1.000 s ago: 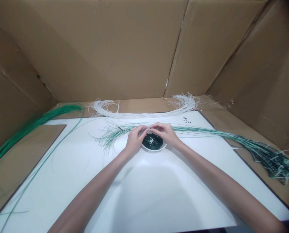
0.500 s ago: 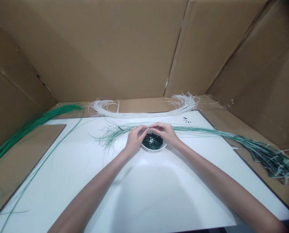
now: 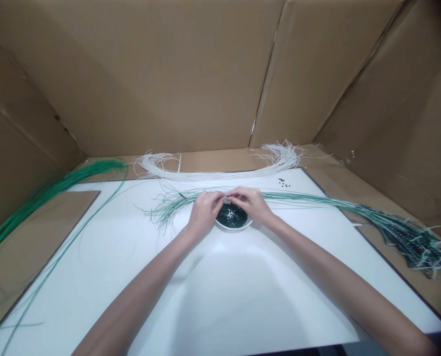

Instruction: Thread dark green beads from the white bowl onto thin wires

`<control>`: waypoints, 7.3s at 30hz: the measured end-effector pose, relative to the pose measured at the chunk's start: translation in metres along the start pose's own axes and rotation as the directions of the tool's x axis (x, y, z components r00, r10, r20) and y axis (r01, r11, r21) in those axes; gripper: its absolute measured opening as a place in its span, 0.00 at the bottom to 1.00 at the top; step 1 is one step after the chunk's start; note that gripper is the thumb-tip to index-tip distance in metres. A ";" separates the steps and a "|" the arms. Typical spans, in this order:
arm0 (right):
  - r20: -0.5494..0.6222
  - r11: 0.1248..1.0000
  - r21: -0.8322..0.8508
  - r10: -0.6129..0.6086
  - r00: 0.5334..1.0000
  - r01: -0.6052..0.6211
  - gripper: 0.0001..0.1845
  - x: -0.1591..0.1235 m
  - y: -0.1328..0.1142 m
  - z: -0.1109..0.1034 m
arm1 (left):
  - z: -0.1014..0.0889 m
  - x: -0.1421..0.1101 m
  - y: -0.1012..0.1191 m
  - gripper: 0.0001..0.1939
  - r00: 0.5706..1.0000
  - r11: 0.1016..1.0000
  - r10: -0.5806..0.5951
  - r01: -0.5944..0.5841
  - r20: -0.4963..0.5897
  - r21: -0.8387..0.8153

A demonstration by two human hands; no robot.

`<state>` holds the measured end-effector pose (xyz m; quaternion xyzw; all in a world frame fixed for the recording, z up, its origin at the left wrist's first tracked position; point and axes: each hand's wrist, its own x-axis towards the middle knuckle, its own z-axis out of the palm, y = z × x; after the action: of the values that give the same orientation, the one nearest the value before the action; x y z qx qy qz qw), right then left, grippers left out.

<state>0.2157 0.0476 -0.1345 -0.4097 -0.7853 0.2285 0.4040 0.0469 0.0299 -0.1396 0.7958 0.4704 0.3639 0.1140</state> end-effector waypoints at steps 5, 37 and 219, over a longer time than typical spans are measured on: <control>0.002 1.000 0.021 0.010 1.000 -0.010 0.07 -0.001 -0.002 0.000 | -0.004 0.002 0.001 0.09 0.998 0.990 0.056 -0.061 0.039 0.124; -0.004 0.909 0.364 0.220 0.976 -0.203 0.12 0.002 0.004 -0.001 | -0.008 0.007 -0.002 0.10 0.998 0.987 -0.044 0.037 -0.038 -0.159; 0.096 0.626 0.722 0.331 0.939 -0.295 0.10 0.009 0.005 -0.007 | -0.017 0.004 0.033 0.07 0.994 1.000 0.019 -0.019 -0.105 0.004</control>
<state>0.2203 0.0583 -0.1299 -0.3506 -0.5370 0.5779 0.5047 0.0590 0.0130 -0.1082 0.7802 0.4688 0.4055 0.0843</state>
